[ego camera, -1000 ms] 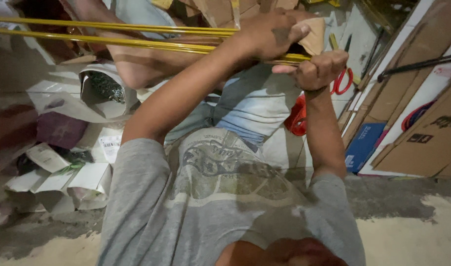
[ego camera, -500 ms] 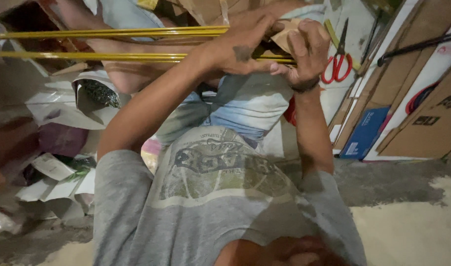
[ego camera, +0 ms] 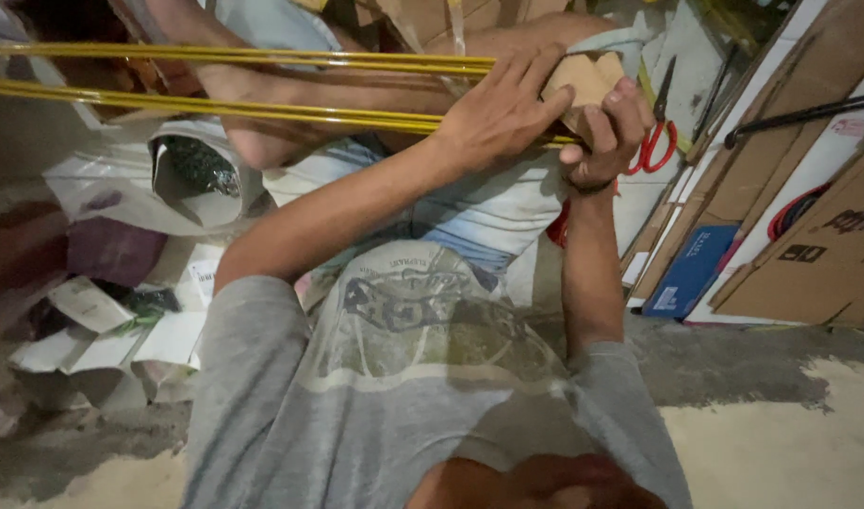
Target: Bundle long yellow rods using cardboard and packing tape.
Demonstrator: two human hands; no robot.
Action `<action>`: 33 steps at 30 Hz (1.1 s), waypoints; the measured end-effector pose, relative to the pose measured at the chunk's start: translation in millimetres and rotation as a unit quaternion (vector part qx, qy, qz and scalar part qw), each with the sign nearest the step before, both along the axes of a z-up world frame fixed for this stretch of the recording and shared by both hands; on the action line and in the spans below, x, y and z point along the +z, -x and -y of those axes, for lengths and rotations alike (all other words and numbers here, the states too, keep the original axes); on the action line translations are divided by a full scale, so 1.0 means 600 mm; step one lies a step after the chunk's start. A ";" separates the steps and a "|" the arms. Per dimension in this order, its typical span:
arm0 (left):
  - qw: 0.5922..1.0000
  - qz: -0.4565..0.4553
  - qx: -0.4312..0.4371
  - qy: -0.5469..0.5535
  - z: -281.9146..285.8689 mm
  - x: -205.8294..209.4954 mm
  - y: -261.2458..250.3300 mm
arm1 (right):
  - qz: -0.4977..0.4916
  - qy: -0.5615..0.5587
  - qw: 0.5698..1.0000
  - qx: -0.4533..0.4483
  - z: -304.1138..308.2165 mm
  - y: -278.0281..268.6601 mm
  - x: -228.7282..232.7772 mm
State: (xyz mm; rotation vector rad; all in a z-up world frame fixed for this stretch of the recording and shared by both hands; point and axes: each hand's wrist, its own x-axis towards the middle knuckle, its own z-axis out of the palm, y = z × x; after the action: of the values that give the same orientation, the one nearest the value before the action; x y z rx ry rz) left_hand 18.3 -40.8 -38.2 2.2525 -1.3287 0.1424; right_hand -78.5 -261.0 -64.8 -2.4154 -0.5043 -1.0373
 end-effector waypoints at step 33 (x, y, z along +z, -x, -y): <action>0.976 0.185 -0.008 0.114 -0.022 -0.020 0.041 | -0.132 -0.426 0.894 -0.039 -0.048 0.122 0.277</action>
State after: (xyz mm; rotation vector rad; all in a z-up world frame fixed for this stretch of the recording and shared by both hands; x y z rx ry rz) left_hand -6.0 -27.3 -50.3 2.0826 -1.4303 0.7021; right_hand -151.6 -232.2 101.2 -1.7314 0.1430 -0.7188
